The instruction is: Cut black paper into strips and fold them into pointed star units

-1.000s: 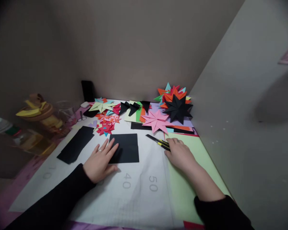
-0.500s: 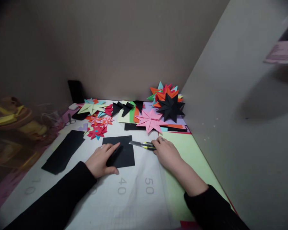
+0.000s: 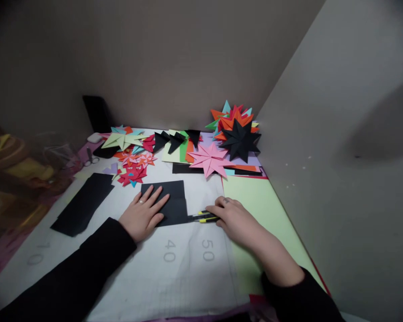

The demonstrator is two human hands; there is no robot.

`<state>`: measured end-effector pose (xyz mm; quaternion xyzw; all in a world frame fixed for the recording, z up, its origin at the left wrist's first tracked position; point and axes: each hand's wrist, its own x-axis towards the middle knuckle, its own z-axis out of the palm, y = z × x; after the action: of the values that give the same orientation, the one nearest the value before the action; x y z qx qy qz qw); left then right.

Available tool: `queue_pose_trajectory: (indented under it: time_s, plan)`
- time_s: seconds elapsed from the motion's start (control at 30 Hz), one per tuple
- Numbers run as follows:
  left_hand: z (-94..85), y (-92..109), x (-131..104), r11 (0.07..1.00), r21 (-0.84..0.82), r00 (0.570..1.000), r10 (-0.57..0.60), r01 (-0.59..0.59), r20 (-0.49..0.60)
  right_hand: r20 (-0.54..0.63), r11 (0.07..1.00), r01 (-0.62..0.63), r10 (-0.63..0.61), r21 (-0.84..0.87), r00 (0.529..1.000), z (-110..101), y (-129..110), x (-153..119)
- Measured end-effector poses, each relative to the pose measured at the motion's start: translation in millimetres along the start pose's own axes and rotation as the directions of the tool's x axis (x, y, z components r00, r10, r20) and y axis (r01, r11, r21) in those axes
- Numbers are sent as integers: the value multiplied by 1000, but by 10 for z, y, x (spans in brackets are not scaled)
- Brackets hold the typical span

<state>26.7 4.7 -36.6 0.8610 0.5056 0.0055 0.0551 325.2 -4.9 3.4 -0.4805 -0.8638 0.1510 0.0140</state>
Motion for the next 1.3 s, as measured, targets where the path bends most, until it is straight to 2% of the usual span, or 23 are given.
queue_pose_trajectory:
  time_s: [0.17, 0.47, 0.73, 1.17, 1.3]
  plan:
    - [14, 41, 7, 1000, 14, 1000, -21, 21, -14, 17, 991, 74, -73, -110, 997, 50, -16, -34]
    - [25, 51, 9, 999, 27, 1000, -25, 26, -16, 28, 956, 31, -24, -290, 999, 41, -95, -101]
    - [14, 59, 9, 999, 37, 1000, -28, 28, -7, 10, 950, 16, -14, -311, 1000, 10, -131, -154]
    - [10, 46, 3, 998, 47, 999, -44, 45, -3, 68, 963, 1, 18, -270, 997, 29, -262, -181]
    - [29, 94, 1, 997, 25, 997, -76, 76, 4, 42, 964, -25, 37, -266, 998, 32, -230, -168]
